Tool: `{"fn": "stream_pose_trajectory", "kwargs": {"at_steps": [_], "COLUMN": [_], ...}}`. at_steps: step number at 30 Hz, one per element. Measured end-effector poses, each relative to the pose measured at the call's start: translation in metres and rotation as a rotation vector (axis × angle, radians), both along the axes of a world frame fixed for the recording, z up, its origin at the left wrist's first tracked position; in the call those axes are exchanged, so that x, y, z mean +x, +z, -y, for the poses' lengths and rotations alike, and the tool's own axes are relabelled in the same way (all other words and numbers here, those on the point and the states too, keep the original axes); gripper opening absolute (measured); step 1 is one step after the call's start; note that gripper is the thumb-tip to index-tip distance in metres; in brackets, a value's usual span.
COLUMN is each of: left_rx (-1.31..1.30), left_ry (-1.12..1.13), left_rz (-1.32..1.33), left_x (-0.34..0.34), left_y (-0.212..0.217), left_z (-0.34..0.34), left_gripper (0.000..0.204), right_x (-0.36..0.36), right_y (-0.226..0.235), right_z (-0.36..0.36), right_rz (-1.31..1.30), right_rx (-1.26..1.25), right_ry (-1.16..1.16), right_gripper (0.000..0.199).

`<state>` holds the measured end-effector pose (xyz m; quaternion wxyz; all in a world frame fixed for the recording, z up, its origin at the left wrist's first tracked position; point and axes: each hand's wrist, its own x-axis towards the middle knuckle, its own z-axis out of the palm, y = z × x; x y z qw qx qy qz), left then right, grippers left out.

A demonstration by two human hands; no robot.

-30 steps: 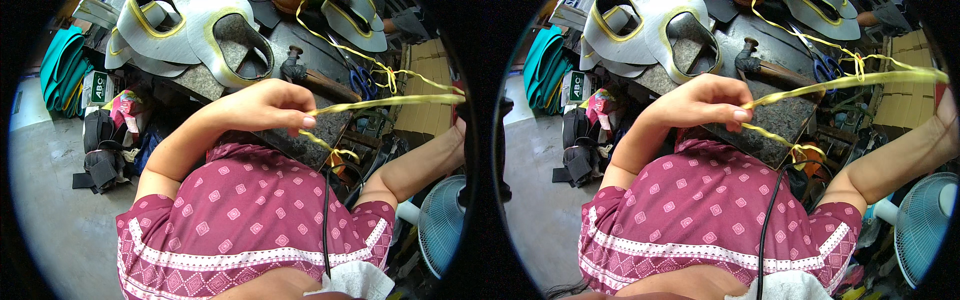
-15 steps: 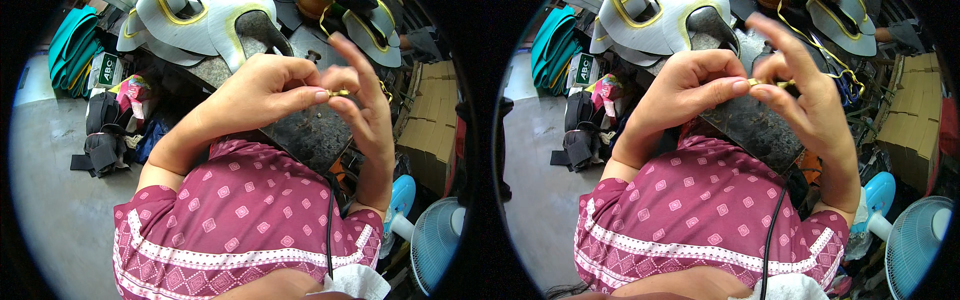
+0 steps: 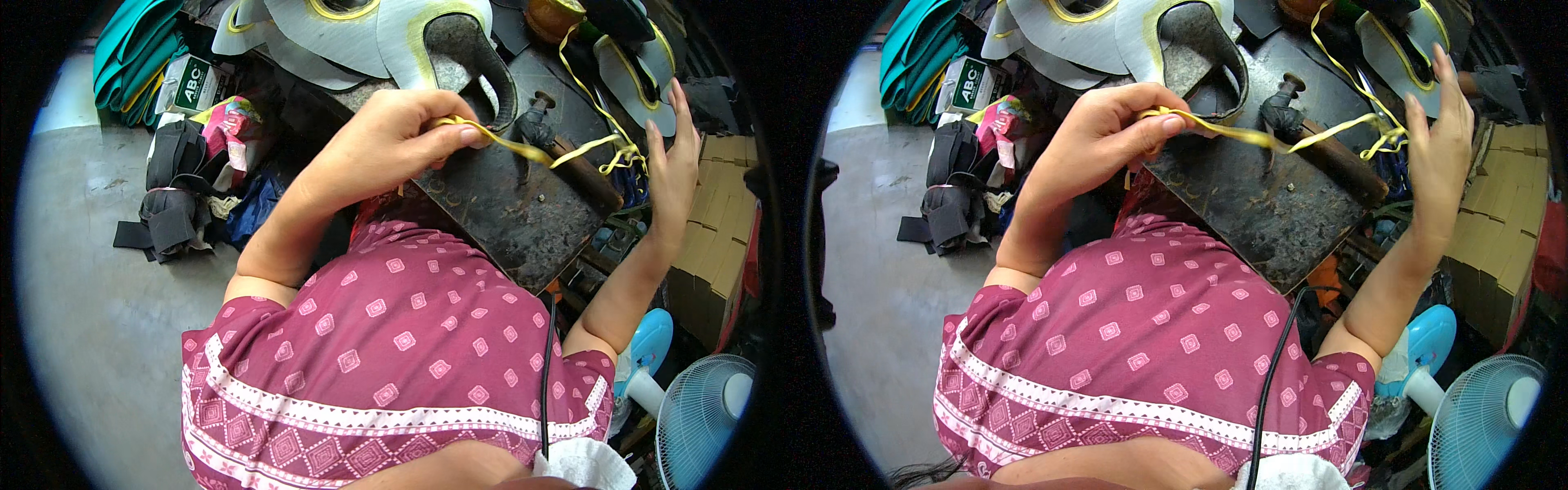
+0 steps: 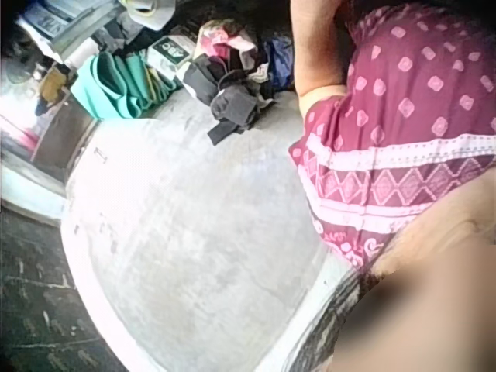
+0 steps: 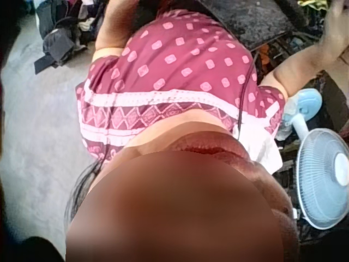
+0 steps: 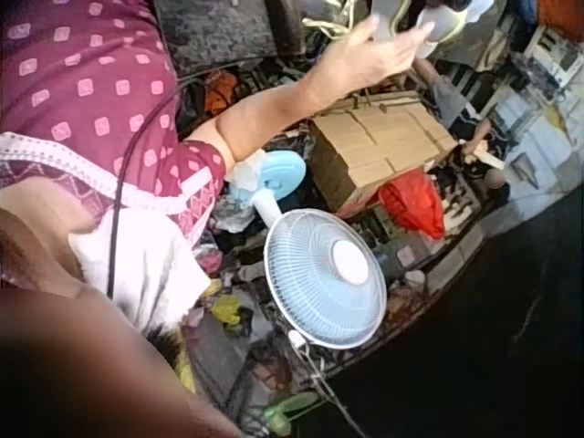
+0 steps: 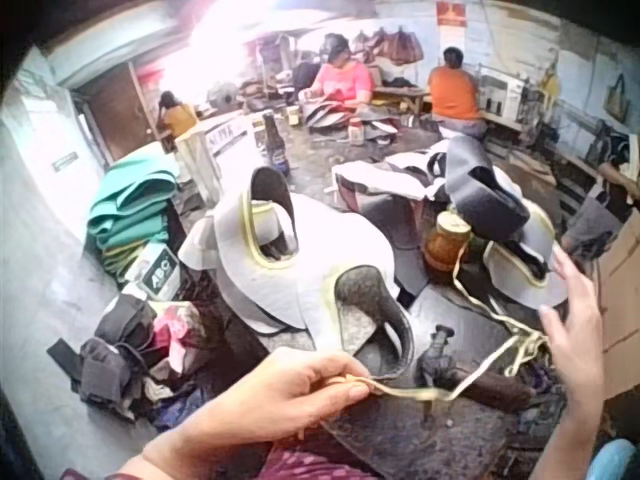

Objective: The person sews a yellow elastic band onto the edge of a white shoe upper using a needle and thread. They repeatedly pull the thread through the material, adjust the shoe part, and continue stitching along the perimeter.

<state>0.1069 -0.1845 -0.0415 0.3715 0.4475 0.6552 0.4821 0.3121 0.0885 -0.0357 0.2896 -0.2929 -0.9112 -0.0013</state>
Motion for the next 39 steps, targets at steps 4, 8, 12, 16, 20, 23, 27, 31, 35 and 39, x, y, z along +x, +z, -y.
{"fn": "stream_pose_trajectory", "kwargs": {"at_steps": [4, 8, 12, 16, 20, 23, 27, 31, 35, 39], "left_rx": [0.035, 0.094, 0.134, 0.119, 0.096, 0.147, 0.213, 0.122, 0.029, 0.111], "left_ry": [-0.029, -0.011, 0.148, 0.046, -0.002, -0.018, -0.003, 0.103, 0.124, 0.111], "left_rz": [0.025, -0.073, -0.023, -0.152, -0.347, -0.396, -0.416, -0.349, -0.231, -0.315], "left_x": [0.013, 0.013, 0.003, -0.006, 0.004, 0.019, 0.031, 0.026, 0.017, 0.022], "left_y": [0.001, 0.001, -0.004, -0.007, -0.009, -0.011, -0.011, -0.008, -0.009, -0.017], "left_z": [-0.009, -0.014, -0.004, 0.012, 0.011, 0.004, -0.005, -0.002, 0.008, 0.004], "left_gripper": [0.021, 0.023, 0.025, 0.018, 0.014, 0.013, 0.014, 0.015, 0.016, 0.014], "right_x": [-0.028, -0.028, -0.013, 0.009, 0.005, -0.010, -0.022, -0.031, -0.033, -0.035], "right_y": [0.008, 0.007, 0.008, 0.012, 0.003, 0.002, -0.003, -0.014, -0.017, -0.016], "right_z": [0.065, 0.102, 0.073, 0.033, 0.028, 0.054, 0.106, 0.107, 0.096, 0.103], "right_rz": [-0.132, -0.145, -0.373, -0.306, 0.091, -0.068, -0.161, -0.220, -0.252, -0.169], "right_rx": [-0.304, -1.153, -1.090, -0.980, -0.640, -0.227, -0.789, -0.966, -1.041, -0.678], "right_ry": [0.682, 0.699, 0.522, 0.426, 0.097, 0.440, 0.768, 0.698, 0.675, 0.781], "right_gripper": [0.057, 0.051, 0.044, 0.047, 0.054, 0.049, 0.037, 0.034, 0.037, 0.045]}}
